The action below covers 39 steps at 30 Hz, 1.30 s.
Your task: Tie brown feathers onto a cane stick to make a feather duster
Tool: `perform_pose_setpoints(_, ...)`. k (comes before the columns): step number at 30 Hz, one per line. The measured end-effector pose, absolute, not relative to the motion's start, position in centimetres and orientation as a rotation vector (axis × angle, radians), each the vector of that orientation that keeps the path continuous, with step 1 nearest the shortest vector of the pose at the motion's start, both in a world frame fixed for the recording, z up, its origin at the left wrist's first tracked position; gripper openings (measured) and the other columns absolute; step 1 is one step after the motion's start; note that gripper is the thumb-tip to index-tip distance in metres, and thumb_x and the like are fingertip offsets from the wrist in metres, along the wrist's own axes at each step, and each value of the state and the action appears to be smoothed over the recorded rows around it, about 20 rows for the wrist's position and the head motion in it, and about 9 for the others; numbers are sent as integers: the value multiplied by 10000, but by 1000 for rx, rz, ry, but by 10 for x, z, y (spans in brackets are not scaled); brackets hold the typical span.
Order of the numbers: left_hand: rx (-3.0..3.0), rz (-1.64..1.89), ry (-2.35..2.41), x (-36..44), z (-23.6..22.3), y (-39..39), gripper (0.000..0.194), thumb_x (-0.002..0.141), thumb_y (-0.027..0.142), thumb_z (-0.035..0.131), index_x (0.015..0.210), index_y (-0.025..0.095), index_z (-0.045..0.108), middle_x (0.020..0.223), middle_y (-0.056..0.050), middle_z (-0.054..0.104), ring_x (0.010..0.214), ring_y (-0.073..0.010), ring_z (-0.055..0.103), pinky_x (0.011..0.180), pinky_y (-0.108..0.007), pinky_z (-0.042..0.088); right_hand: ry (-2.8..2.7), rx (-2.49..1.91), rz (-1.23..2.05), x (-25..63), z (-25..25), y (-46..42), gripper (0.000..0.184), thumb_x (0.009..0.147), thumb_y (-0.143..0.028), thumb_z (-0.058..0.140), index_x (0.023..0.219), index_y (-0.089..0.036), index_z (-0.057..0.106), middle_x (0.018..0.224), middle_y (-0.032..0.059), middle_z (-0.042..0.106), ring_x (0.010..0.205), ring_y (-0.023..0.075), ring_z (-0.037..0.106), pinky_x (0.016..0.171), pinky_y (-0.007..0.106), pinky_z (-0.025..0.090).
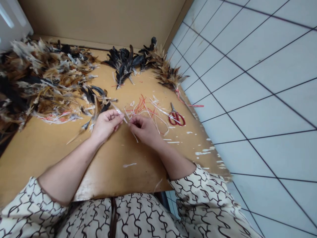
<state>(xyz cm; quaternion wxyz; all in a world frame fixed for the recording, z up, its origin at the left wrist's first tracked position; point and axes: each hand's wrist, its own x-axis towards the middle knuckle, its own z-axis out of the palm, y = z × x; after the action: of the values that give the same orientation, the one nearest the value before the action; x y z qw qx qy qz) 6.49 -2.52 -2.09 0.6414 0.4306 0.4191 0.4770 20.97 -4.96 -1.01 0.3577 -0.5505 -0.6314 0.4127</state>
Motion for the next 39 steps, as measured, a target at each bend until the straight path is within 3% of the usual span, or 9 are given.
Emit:
perform_pose_setpoints(5,1024,1108,960,64,-20,-24,201,577,325,703,606,148,613,500,24,567,372,-41,381,377,-192,273,-1691,-1359,1008,211,-13,-52,103,697,-174,522,605,-183,476,524,-59,411,509,72,369,508,222,316)
perform_pose_setpoints(13,1238,815,907,63,-13,-34,186,617,325,668,616,145,624,513,23,553,424,-50,406,431,-195,300,-1293,-1158,1293,215,-12,-52,206,682,-340,655,765,-193,536,676,-25,568,611,95,530,584,241,420)
perform_pose_setpoints(19,1341,697,943,63,-12,-36,200,621,328,651,565,144,596,438,52,465,409,-41,347,414,-186,244,-1315,-1145,1359,215,-9,-54,194,668,-319,682,659,-175,552,578,-43,533,529,70,466,533,225,382)
perform_pose_setpoints(26,1230,747,924,64,-8,-36,160,578,290,677,609,150,606,507,22,577,420,-57,430,435,-196,329,-1226,-1150,1443,213,-9,-54,229,652,-372,665,644,-182,537,558,-47,527,512,68,455,499,217,362)
perform_pose_setpoints(32,1209,756,946,64,-7,-36,118,578,247,671,609,151,610,498,23,573,410,-59,437,423,-190,336,-1188,-1201,1438,212,-12,-54,241,643,-388,654,648,-182,529,524,-64,487,454,53,381,453,210,315)
perform_pose_setpoints(39,1202,851,980,64,-12,-33,153,594,280,675,602,152,592,493,21,571,392,-55,434,404,-187,320,-1306,-1234,1372,215,-12,-53,192,629,-327,662,663,-173,553,614,-27,564,532,68,447,490,209,340)
